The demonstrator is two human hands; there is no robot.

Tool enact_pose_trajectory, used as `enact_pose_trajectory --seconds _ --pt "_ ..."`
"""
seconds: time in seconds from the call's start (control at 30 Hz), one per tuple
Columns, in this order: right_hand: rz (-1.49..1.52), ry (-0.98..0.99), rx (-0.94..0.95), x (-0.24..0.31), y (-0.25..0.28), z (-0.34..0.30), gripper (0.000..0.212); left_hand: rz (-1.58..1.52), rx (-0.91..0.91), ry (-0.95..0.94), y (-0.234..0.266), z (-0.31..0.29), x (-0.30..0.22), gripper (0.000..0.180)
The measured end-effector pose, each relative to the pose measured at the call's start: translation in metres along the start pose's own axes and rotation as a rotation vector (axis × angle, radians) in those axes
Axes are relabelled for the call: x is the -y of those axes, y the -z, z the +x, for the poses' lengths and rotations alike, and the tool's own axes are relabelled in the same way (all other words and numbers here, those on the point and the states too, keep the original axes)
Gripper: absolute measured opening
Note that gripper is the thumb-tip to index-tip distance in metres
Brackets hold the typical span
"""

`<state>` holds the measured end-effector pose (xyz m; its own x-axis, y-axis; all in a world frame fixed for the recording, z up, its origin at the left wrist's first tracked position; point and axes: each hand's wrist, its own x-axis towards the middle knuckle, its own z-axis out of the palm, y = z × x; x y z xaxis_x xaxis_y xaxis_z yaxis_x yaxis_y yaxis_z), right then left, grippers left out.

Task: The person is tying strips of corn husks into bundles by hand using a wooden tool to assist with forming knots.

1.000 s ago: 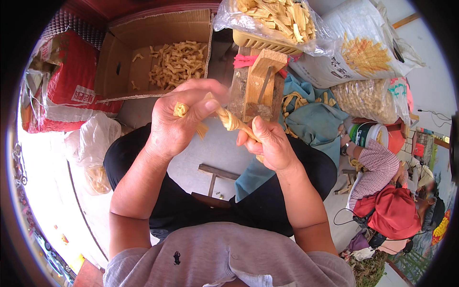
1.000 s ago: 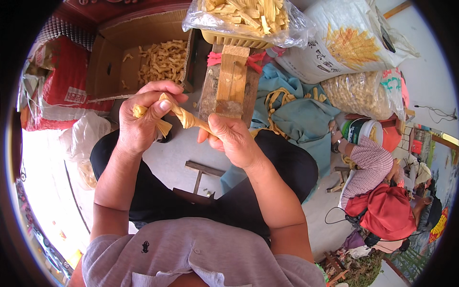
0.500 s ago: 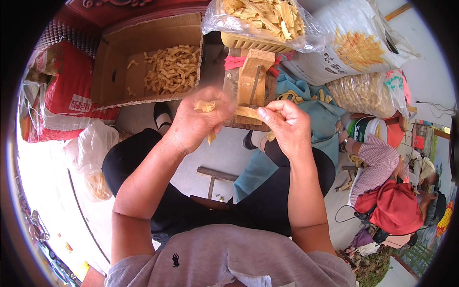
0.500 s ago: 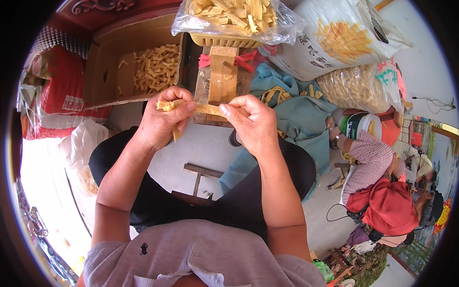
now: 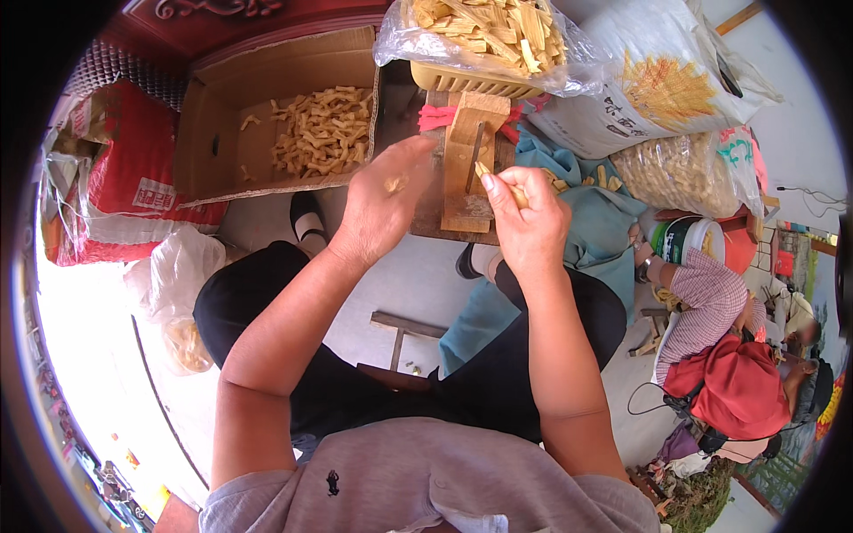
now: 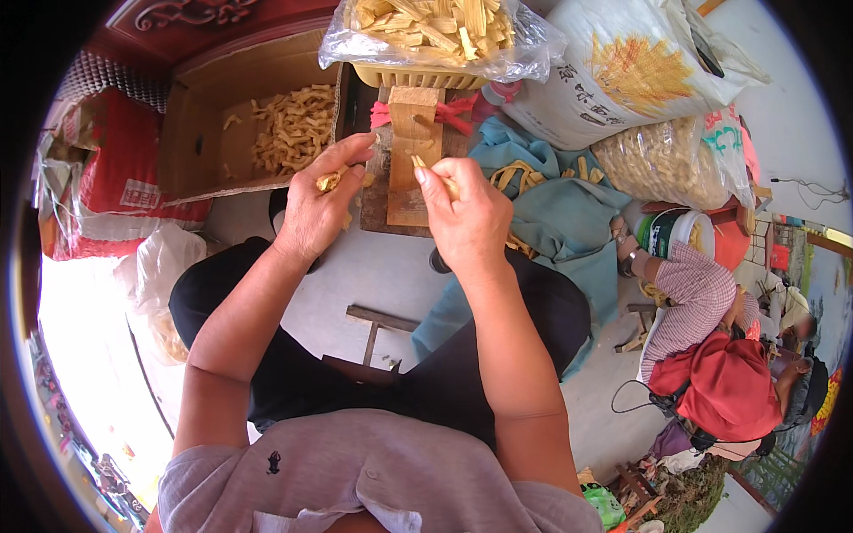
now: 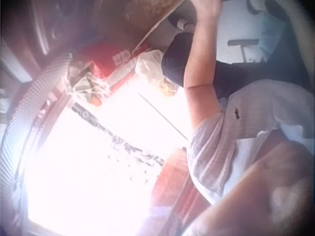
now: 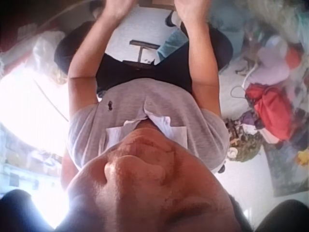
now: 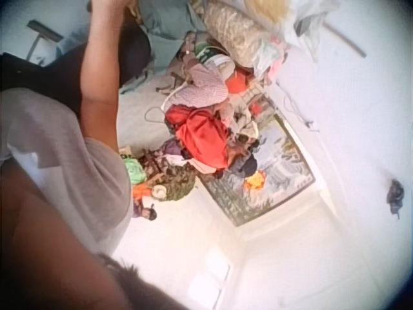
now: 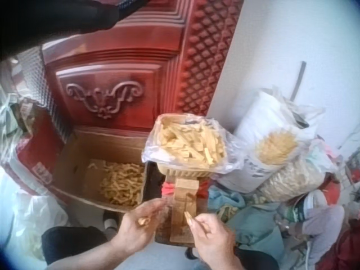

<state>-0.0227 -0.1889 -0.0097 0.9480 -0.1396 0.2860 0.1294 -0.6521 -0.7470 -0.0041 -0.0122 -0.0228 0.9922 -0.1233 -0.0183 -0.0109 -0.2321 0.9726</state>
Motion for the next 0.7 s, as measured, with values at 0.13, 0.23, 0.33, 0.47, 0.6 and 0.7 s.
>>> enact_pose_trajectory --seconds 0.13,0.23,0.33,0.47,0.6,0.7 --pt "0.095 0.399 0.072 0.024 -0.007 -0.017 0.012 -0.472 0.226 0.359 0.005 -0.025 -0.028 0.026" --pt "0.16 0.551 0.243 0.03 -0.006 -0.022 0.014 -0.362 0.266 0.634 -0.001 -0.038 -0.016 0.013" --pt "0.317 0.498 0.397 0.029 0.01 -0.014 0.013 -0.32 0.704 0.686 0.003 -0.045 -0.024 0.014" --pt "0.457 0.315 0.385 0.044 0.035 0.001 0.011 -0.685 1.19 0.553 0.023 -0.052 -0.057 0.035" --pt "0.393 0.0 0.408 0.034 0.028 -0.007 0.021 -0.598 0.859 0.194 0.037 -0.046 -0.056 0.038" --pt "0.668 -0.403 0.662 0.034 0.015 -0.021 0.006 0.195 0.404 -0.511 0.035 -0.038 -0.042 0.043"
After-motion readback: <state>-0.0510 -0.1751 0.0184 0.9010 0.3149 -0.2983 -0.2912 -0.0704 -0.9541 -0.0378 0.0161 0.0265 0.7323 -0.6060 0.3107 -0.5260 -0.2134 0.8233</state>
